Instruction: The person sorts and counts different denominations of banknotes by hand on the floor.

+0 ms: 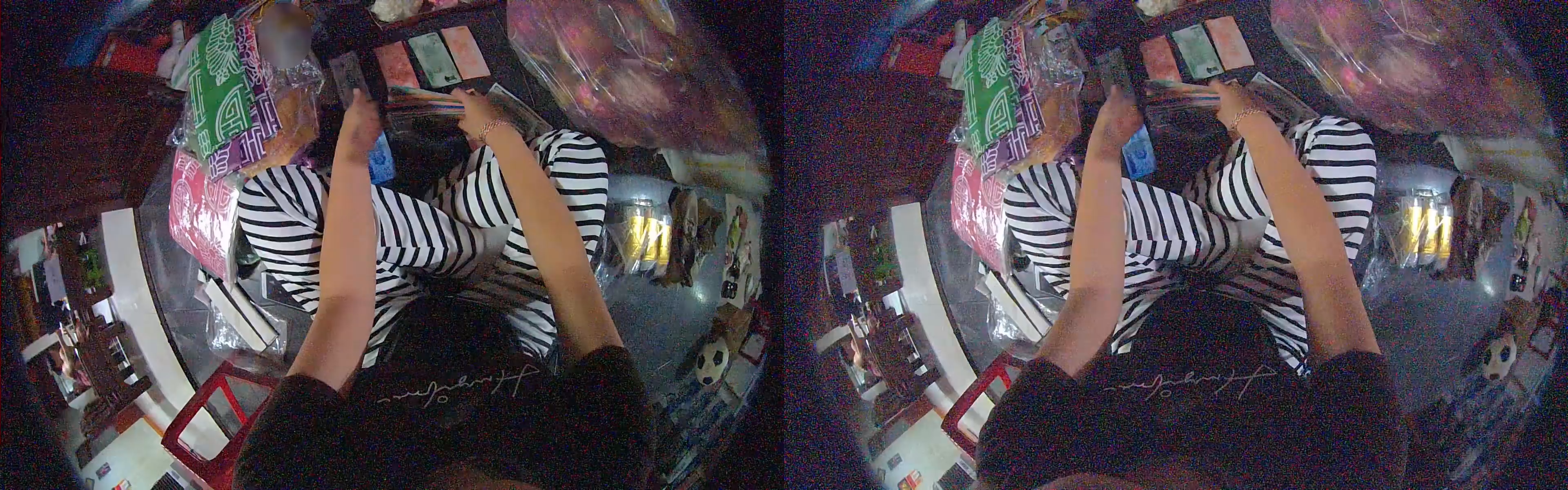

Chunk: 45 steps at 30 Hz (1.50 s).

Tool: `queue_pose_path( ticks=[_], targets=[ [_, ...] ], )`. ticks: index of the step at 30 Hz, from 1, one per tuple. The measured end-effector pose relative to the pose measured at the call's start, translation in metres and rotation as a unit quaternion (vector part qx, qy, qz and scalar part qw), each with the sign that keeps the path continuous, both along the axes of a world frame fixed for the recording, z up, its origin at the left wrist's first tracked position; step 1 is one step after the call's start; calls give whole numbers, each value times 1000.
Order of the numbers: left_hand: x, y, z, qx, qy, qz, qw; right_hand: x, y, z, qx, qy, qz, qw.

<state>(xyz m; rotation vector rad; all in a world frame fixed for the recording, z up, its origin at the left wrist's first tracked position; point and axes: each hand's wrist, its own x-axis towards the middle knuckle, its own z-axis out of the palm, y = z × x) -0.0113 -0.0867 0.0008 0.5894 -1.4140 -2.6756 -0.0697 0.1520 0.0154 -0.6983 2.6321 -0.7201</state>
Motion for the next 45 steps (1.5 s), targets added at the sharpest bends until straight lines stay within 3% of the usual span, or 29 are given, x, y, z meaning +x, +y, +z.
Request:
queue_pose_path(
  ticks=[3,6,8,9,11,14,17,18,20,24,26,27,28,29,34,36,40,45],
  targets=[
    [0,9,1,-115,-11,45,992,4,-1,0,-6,44,-15,999],
    [-1,12,-6,-187,-21,71,980,10,2,20,19,15,-3,1000],
    [-9,-2,-19,-238,-81,-13,968,9,2,14,20,10,-10,1000],
    [-6,2,-9,-240,-79,-11,968,7,0,12,21,5,-18,1000],
    [2,19,17,-127,-87,-114,981,7,-1,22,36,0,-14,999],
    [-7,7,-11,-51,-47,-122,990,3,1,14,39,-16,-18,999],
    [5,36,41,0,-58,-56,997,2,2,5,24,-12,-13,1000],
    [4,30,35,-1,-58,-56,997,2,1,5,25,2,-4,1000],
    [1,16,17,35,-9,-137,990,0,0,3,10,9,-1,1000],
    [8,25,45,-59,-6,-45,997,7,0,22,-32,25,-33,999],
    [15,45,82,-268,25,-70,960,11,-2,37,-13,47,-9,999],
    [19,52,87,-268,25,-70,961,12,-2,38,7,70,17,997],
    [22,59,89,-568,58,-38,820,11,-3,30,7,69,17,997],
    [24,64,90,-805,85,-2,587,10,-5,17,-2,95,15,995],
    [28,71,69,-810,51,-137,569,7,-7,18,-9,73,22,997],
    [24,68,67,-793,-34,-225,566,12,-6,28,1,64,21,998],
    [28,68,72,-786,-28,-213,579,7,-6,17,-21,58,26,998],
    [30,61,51,-753,20,-147,641,3,-6,15,-82,72,65,992]
  ],
)
